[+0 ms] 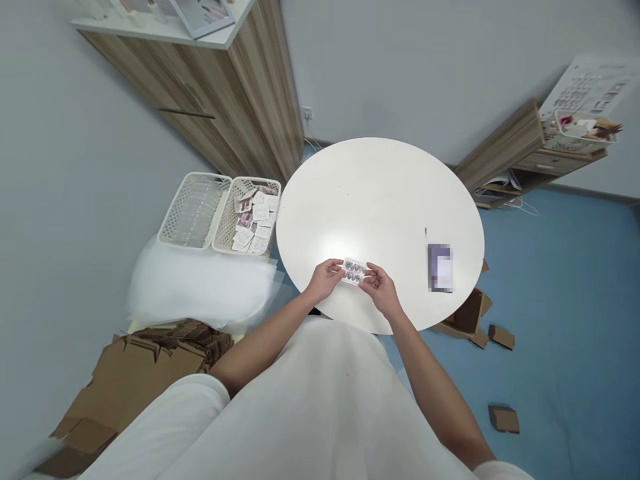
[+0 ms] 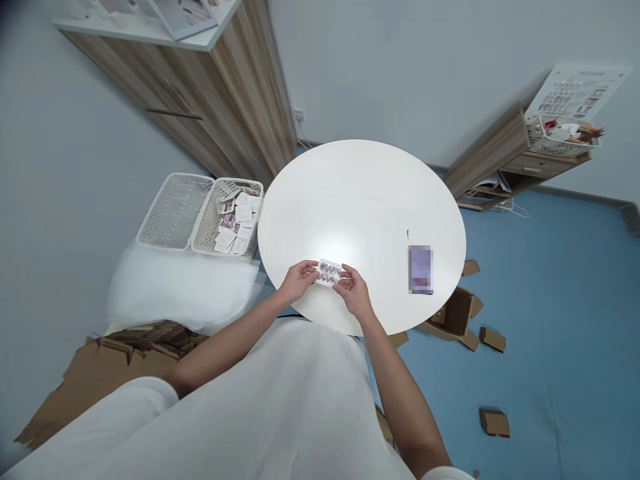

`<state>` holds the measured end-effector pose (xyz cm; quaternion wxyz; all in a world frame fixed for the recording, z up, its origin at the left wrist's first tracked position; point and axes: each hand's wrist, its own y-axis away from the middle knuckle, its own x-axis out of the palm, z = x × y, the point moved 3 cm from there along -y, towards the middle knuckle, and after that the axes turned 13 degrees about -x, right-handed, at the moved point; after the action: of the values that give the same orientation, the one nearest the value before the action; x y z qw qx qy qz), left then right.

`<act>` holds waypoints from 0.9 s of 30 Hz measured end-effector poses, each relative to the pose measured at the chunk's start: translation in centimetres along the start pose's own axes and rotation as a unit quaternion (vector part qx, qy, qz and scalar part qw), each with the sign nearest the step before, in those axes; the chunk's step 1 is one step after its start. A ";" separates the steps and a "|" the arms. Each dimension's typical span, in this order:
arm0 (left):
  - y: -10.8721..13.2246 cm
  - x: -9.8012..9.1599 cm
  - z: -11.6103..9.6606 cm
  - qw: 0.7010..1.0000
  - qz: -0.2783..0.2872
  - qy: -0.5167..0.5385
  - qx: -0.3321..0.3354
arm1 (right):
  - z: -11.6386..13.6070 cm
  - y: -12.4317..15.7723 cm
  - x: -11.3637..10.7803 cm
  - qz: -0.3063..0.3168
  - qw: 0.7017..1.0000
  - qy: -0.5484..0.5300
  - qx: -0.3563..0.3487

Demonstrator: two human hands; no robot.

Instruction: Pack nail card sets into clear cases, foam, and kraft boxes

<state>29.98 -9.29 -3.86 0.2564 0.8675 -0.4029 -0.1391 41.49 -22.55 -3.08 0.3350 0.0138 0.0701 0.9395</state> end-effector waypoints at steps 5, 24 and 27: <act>0.2 -2.7 1.6 0.999 -0.040 0.005 -0.011 | -1.0 -0.9 3.0 0.068 0.990 0.119 -0.035; -4.4 -13.0 6.2 0.911 -0.125 -0.388 0.063 | -6.6 -6.9 14.8 0.195 0.876 0.431 -0.091; -4.7 -13.0 6.6 0.893 -0.124 -0.427 0.070 | -7.0 -7.0 15.4 0.195 0.854 0.474 -0.094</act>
<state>21.67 1.06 -11.51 -0.0209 0.7833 -0.3712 -0.4982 33.46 -8.35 -11.28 0.0711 -0.4510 0.1275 0.8805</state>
